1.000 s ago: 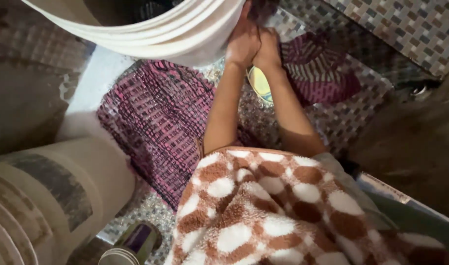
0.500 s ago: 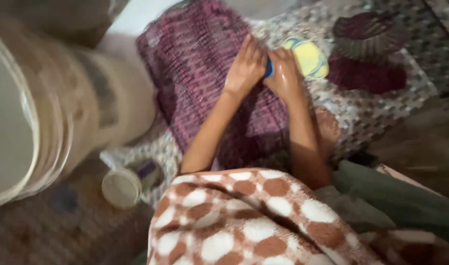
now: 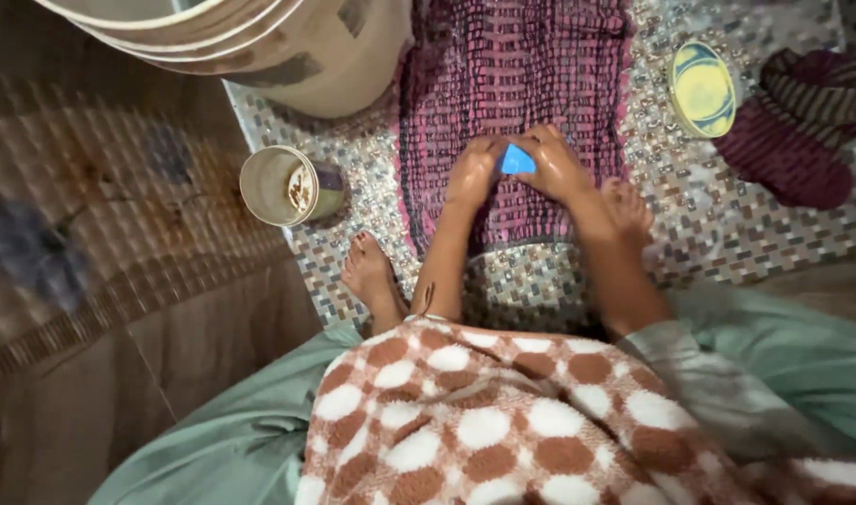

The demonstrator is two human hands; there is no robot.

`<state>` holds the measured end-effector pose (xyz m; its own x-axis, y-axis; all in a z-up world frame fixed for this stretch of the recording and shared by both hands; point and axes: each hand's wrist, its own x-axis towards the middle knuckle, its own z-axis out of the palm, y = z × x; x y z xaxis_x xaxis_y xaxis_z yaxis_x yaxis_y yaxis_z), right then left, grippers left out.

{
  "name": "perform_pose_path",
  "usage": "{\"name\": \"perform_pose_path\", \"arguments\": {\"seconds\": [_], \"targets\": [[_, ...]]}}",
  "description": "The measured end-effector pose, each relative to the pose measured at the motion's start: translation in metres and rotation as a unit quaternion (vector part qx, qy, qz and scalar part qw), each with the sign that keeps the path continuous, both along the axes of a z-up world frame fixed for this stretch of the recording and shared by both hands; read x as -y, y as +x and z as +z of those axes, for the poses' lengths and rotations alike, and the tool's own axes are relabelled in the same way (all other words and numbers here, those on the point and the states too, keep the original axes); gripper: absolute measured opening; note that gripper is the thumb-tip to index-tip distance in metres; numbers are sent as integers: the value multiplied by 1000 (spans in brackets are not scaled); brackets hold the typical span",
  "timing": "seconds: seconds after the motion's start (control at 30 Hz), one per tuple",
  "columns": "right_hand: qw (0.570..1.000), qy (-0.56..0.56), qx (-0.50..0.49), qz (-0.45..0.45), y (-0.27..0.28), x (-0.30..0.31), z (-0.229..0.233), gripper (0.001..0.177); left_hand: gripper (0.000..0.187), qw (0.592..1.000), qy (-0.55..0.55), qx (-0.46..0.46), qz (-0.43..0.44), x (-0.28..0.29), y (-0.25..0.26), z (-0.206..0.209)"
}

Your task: Scrubbing and cleaning a floor mat manually on the floor using soap and a brush.

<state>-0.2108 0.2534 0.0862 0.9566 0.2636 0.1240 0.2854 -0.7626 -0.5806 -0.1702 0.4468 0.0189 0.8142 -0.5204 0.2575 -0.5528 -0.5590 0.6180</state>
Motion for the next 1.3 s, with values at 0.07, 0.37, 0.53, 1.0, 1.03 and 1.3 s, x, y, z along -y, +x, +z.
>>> {"name": "perform_pose_path", "arguments": {"seconds": [0.07,0.37,0.53,1.0,1.03,1.3], "targets": [[1000,-10,4,24,0,2,4,64,42,997,67,-49,-10,1,3,-13],[988,-127,-24,84,12,-3,3,71,70,996,53,-62,22,-27,-14,-14],[976,-127,-7,174,16,-14,2,76,110,978,49,-111,172,-44,-44,43],[992,-65,89,57,50,-65,-7,68,143,921,196,-148,302,-61,-108,32],[980,-81,94,156,48,-76,2,75,145,915,204,-156,311,-63,-114,37],[988,-77,-43,130,94,-84,-25,30,148,903,217,-117,351,-67,-137,37]]}}
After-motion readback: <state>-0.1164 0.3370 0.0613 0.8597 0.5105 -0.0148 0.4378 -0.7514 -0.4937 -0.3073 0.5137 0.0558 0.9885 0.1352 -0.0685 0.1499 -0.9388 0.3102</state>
